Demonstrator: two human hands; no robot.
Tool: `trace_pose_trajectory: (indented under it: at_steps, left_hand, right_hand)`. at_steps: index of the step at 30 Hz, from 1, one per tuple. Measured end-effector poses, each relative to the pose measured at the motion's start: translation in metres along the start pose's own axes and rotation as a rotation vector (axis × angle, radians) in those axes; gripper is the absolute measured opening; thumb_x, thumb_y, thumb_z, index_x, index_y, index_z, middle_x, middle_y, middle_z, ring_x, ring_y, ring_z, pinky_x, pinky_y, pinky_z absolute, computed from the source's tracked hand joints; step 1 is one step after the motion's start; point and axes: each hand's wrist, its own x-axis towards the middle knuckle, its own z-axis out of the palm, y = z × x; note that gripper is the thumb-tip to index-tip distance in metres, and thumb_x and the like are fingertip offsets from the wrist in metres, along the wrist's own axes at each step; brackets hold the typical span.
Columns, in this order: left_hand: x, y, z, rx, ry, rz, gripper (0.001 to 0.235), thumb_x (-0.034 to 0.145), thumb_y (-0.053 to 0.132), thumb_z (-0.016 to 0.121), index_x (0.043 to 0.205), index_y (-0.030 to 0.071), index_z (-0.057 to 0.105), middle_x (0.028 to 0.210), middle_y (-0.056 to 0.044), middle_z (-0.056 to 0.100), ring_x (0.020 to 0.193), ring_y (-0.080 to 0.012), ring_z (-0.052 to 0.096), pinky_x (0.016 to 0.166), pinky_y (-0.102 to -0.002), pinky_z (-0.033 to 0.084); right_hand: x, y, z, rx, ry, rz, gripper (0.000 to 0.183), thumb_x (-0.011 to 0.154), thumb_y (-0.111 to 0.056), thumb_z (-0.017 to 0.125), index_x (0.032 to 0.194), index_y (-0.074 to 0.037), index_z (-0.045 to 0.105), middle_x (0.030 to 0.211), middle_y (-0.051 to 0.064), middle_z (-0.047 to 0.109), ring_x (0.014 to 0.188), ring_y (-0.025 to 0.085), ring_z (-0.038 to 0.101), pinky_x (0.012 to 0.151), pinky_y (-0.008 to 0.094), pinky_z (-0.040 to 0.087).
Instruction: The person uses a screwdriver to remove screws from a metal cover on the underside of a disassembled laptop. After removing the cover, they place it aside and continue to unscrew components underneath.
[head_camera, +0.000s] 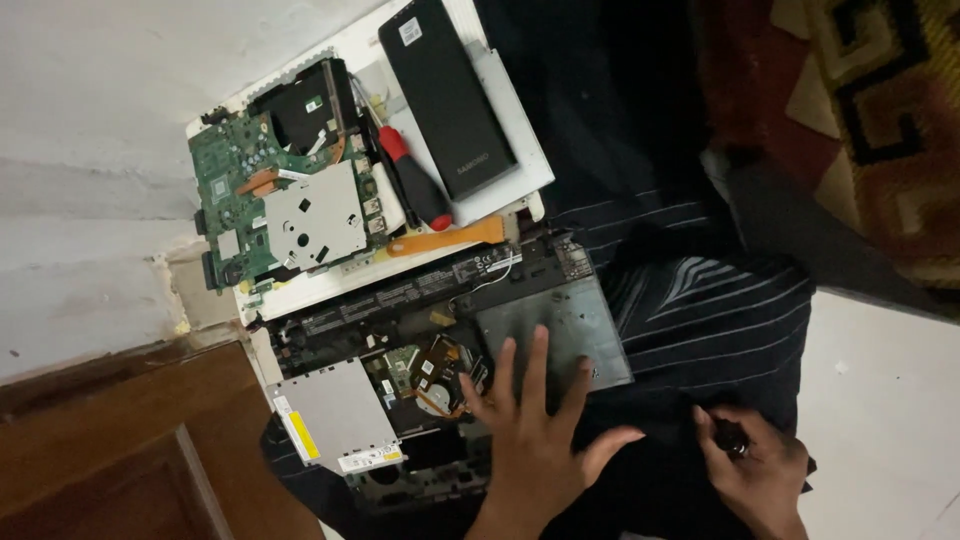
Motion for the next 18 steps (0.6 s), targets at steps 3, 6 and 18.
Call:
trace_pose_trajectory:
  at_steps: [3, 6, 18]
  left_hand:
    - [-0.007, 0.0, -0.001, 0.016, -0.026, -0.033, 0.085, 0.079, 0.08, 0.077, 0.143, 0.028, 0.055, 0.162, -0.016, 0.039, 0.151, -0.0438, 0.033, 0.116, -0.075, 0.006]
    - [-0.014, 0.003, -0.003, -0.053, -0.043, -0.11, 0.069, 0.078, 0.072, 0.081, 0.126, 0.023, 0.069, 0.16, -0.017, 0.041, 0.145, -0.0474, 0.038, 0.107, -0.081, 0.014]
    - [-0.022, -0.08, -0.044, -0.141, 0.27, -0.218, 0.069, 0.085, 0.056, 0.083, 0.139, 0.02, 0.062, 0.155, -0.009, 0.049, 0.144, -0.0351, 0.048, 0.122, -0.065, 0.02]
  right_hand:
    - [-0.002, 0.014, 0.005, -0.004, 0.018, -0.072, 0.015, 0.09, -0.024, 0.083, 0.093, -0.014, 0.073, 0.08, -0.004, 0.072, 0.059, 0.011, 0.06, 0.064, 0.03, 0.048]
    - [-0.011, 0.024, 0.01, -0.106, 0.008, -0.017, 0.02, 0.09, -0.032, 0.084, 0.099, -0.015, 0.077, 0.087, 0.0, 0.075, 0.072, 0.016, 0.068, 0.074, 0.034, 0.052]
    - [0.006, 0.017, -0.005, 0.035, 0.035, 0.139, 0.015, 0.109, -0.019, 0.082, 0.107, -0.007, 0.074, 0.076, 0.011, 0.058, 0.078, 0.018, 0.058, 0.075, 0.03, 0.042]
